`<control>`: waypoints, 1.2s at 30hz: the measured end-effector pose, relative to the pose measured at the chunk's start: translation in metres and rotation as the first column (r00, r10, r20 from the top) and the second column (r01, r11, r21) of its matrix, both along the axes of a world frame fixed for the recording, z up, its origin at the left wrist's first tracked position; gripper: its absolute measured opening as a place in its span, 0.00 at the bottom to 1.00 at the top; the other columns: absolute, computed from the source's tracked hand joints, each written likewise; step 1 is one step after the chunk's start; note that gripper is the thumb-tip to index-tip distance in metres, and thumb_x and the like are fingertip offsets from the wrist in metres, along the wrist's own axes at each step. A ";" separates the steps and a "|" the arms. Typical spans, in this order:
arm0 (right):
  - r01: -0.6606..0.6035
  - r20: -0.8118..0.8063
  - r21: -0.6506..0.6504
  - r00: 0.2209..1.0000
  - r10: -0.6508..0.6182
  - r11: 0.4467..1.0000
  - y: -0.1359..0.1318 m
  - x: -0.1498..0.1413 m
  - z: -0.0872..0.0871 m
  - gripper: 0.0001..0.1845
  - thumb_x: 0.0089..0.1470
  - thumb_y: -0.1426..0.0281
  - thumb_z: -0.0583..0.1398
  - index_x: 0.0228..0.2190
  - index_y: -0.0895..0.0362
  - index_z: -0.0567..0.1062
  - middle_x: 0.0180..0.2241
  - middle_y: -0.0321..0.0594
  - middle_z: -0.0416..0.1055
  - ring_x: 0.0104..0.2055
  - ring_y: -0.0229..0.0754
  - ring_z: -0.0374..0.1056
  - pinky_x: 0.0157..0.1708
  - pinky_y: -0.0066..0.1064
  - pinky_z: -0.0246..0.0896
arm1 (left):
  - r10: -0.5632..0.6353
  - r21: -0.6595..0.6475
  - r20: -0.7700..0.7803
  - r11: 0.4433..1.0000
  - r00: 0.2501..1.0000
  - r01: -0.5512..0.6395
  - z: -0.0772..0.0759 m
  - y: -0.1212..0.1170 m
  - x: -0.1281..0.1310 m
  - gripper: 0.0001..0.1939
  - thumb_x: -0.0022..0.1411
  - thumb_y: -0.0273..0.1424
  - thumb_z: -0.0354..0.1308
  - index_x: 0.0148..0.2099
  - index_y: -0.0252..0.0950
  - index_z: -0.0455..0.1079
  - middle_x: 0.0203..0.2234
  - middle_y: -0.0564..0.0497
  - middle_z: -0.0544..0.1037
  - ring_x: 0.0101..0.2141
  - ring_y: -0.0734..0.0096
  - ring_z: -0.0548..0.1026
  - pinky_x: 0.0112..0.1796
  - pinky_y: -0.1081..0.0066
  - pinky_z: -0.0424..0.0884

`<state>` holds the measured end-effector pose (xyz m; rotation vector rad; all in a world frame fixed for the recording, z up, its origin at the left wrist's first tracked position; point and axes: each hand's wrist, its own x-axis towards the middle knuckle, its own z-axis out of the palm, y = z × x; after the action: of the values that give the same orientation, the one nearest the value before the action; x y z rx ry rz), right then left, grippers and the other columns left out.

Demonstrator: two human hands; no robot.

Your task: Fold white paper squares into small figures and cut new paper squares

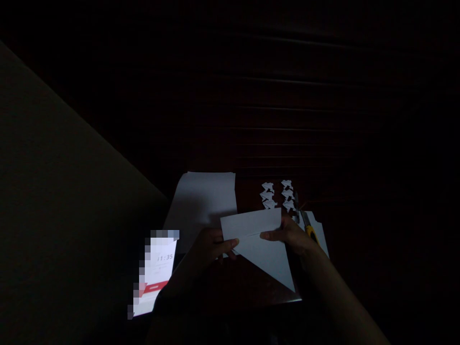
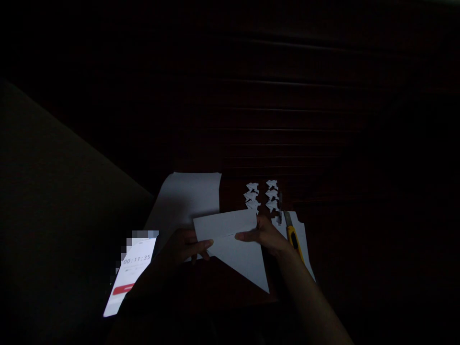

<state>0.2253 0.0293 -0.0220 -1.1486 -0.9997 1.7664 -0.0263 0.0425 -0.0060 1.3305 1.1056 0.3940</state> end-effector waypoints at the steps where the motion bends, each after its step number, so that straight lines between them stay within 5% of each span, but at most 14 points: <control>1: -0.020 -0.001 -0.006 1.000 0.020 1.000 0.000 0.001 0.000 0.23 0.35 0.71 0.70 0.38 0.59 0.76 0.37 0.41 0.76 0.37 0.43 0.71 0.39 0.35 0.65 | -0.006 0.002 -0.009 1.000 1.000 0.006 -0.002 0.000 0.000 0.17 0.56 0.42 0.55 0.39 0.34 0.74 0.26 0.47 0.80 0.26 0.67 0.77 0.22 0.73 0.67; 8: -0.097 0.031 -0.007 0.995 0.097 0.995 -0.001 0.003 0.004 0.25 0.34 0.69 0.70 0.39 0.59 0.76 0.37 0.43 0.75 0.37 0.45 0.71 0.38 0.37 0.65 | -0.059 -0.028 -0.013 0.998 0.998 0.058 -0.004 -0.001 0.000 0.19 0.55 0.43 0.56 0.38 0.32 0.74 0.27 0.45 0.80 0.26 0.66 0.77 0.24 0.72 0.69; 14: -0.119 0.045 -0.006 0.992 0.120 0.993 -0.002 0.006 0.004 0.18 0.38 0.67 0.69 0.34 0.61 0.77 0.33 0.40 0.75 0.34 0.42 0.70 0.35 0.33 0.64 | -0.054 -0.060 0.017 0.997 0.998 0.055 0.021 -0.002 -0.001 0.18 0.56 0.42 0.54 0.31 0.32 0.76 0.25 0.45 0.80 0.23 0.68 0.75 0.26 0.70 0.69; 22: -0.126 0.022 -0.006 0.992 0.126 0.992 -0.001 0.007 0.005 0.18 0.40 0.67 0.68 0.36 0.60 0.77 0.36 0.41 0.75 0.36 0.42 0.70 0.37 0.33 0.63 | -0.002 -0.120 0.128 0.993 0.992 0.018 0.038 -0.007 -0.001 0.16 0.59 0.40 0.53 0.41 0.34 0.74 0.28 0.46 0.80 0.28 0.66 0.76 0.29 0.69 0.69; 28: -0.124 0.079 -0.024 0.989 0.126 0.992 0.000 0.011 0.003 0.12 0.41 0.66 0.68 0.29 0.60 0.79 0.27 0.38 0.75 0.27 0.38 0.68 0.28 0.29 0.61 | -0.066 -0.085 0.065 0.994 0.996 0.072 0.030 -0.002 -0.002 0.19 0.58 0.41 0.53 0.26 0.31 0.76 0.25 0.44 0.81 0.23 0.70 0.74 0.28 0.70 0.68; 32: -0.136 0.105 0.018 0.985 0.133 0.991 0.001 0.011 0.005 0.15 0.41 0.66 0.68 0.34 0.59 0.79 0.31 0.40 0.77 0.31 0.40 0.70 0.33 0.30 0.63 | -0.031 -0.098 0.182 0.994 0.983 0.049 0.026 0.000 -0.003 0.18 0.58 0.39 0.55 0.41 0.30 0.74 0.29 0.43 0.81 0.25 0.68 0.76 0.27 0.70 0.69; 36: -0.084 0.039 0.009 0.996 0.083 0.996 0.000 0.008 0.002 0.16 0.42 0.67 0.68 0.35 0.59 0.78 0.33 0.41 0.76 0.32 0.40 0.70 0.33 0.31 0.63 | 0.010 -0.116 0.250 0.993 0.968 0.020 0.027 -0.002 -0.002 0.17 0.59 0.37 0.55 0.45 0.32 0.73 0.33 0.42 0.80 0.31 0.64 0.77 0.28 0.70 0.70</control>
<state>0.2333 0.0298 -0.0202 -1.1530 -1.0934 1.8079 -0.0288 0.0405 0.0206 1.1448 0.9001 0.4724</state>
